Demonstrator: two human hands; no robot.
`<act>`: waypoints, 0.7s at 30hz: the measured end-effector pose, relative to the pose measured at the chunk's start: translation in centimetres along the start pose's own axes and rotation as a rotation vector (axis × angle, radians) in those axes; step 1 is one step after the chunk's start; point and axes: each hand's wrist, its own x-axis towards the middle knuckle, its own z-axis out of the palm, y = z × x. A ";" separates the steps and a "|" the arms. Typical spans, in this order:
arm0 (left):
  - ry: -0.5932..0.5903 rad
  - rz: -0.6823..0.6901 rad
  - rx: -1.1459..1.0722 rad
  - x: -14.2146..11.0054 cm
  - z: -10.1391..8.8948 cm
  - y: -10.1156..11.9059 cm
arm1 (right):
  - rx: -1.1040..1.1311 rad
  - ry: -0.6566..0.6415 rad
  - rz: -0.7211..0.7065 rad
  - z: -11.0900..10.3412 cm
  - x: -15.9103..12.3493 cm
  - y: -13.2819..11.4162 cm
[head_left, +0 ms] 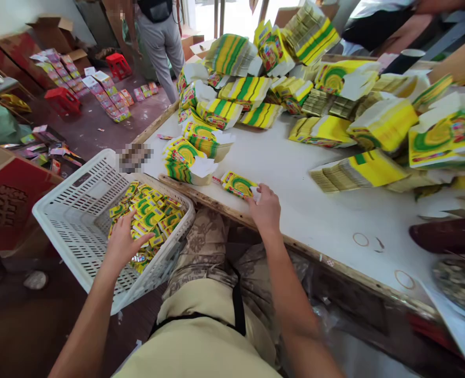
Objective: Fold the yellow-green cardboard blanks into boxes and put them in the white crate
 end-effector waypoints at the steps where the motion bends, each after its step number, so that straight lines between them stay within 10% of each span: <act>1: -0.036 0.002 -0.044 -0.1 0.2 0.0 | -0.017 -0.006 0.012 0.1 0.7 0.4; 13: -0.513 0.242 -0.717 -0.6 5.6 14.5 | -0.043 0.085 0.024 0.0 -0.2 1.2; 21: -0.553 0.343 -0.766 -0.1 6.6 17.6 | -0.146 0.013 -0.120 1.1 0.9 0.7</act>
